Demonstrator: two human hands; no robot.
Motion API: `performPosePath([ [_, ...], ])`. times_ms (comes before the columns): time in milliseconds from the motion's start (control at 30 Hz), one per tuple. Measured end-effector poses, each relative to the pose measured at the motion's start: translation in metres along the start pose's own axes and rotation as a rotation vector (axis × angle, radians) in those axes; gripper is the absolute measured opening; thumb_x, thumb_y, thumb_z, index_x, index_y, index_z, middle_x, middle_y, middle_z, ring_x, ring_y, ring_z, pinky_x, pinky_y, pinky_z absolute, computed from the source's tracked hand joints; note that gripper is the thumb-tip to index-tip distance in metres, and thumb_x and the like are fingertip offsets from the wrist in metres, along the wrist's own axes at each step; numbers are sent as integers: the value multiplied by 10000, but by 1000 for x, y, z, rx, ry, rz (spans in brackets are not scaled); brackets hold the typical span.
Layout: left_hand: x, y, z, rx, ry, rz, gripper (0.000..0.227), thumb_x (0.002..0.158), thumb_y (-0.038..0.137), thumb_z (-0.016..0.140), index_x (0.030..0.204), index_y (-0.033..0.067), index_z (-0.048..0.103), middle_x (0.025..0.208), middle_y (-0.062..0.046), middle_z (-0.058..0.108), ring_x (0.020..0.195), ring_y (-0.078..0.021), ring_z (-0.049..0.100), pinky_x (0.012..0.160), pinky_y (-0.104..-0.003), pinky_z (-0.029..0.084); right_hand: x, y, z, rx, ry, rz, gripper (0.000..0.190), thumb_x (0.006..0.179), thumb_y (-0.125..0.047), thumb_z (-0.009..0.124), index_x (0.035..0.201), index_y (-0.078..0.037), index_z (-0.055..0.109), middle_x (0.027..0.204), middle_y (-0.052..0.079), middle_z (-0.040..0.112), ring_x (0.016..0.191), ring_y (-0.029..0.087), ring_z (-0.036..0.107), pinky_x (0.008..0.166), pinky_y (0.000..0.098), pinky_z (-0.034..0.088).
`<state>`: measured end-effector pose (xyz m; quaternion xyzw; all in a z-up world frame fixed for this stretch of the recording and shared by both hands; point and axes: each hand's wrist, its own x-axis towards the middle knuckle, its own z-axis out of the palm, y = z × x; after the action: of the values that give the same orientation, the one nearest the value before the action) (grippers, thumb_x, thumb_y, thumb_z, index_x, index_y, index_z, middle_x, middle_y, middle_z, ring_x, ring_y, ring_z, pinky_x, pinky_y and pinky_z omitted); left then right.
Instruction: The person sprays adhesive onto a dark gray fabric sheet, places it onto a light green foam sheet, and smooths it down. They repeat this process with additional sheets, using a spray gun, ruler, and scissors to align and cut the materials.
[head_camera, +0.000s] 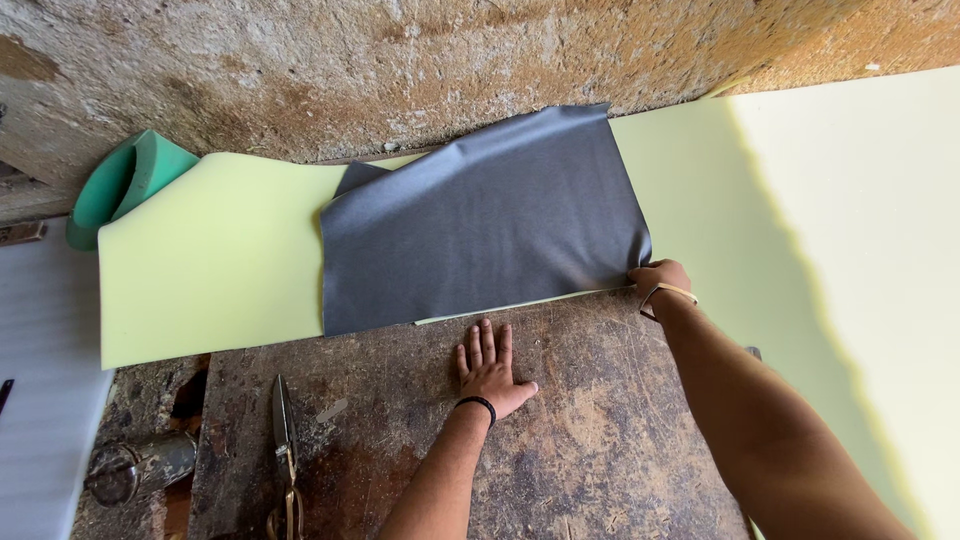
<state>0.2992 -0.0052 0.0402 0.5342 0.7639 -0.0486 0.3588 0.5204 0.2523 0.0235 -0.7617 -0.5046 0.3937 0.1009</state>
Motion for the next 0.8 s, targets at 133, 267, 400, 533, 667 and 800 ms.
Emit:
performPosePath([
  [133,3,1,2,26,8,1,1205,879,608,637,1613,233,-242,1693,-126,-317,1563,-313,-272,1233,-548,-171,5,-8,-6,279,-109,-68,224,922,-215,702,1055,-36,718,973,120,710,815,231,673,741,373,576],
  [267,4,3,6,74,5,-5,1182,888,624,617,1621,229,-222,1698,-127,-304,1571,-319,-256,1238,-555,-156,-16,-48,6,914,-295,-184,120,890,-11,599,996,-48,558,891,75,673,810,216,711,757,405,669],
  [400,11,-10,5,-95,11,25,1166,874,698,597,1638,218,-142,1706,-135,-276,1582,-299,-240,1239,-570,-162,-72,-84,-11,1344,-342,-429,278,853,39,524,1082,-113,559,962,83,660,810,214,666,738,407,611],
  [533,11,-25,4,-1278,178,292,1050,905,769,489,1646,173,43,1723,-180,58,1612,-313,53,1289,-546,28,-127,-62,-78,1582,-524,-538,358,855,-1,504,1200,26,597,1018,140,634,909,264,664,894,426,577],
  [667,-19,-21,-2,-2357,381,627,753,1039,641,504,1507,54,455,1496,-196,539,1426,-368,486,1180,-564,373,-167,3,-191,1588,-294,-469,440,754,-30,483,1154,103,612,1152,218,671,1081,339,688,1079,469,574],
  [800,-58,12,-4,-2443,238,959,790,919,709,541,1365,59,596,1353,-195,631,1303,-358,560,1064,-565,465,-183,76,-291,1698,-72,-464,460,786,13,498,1199,104,678,1242,220,700,1189,359,709,1137,504,576],
])
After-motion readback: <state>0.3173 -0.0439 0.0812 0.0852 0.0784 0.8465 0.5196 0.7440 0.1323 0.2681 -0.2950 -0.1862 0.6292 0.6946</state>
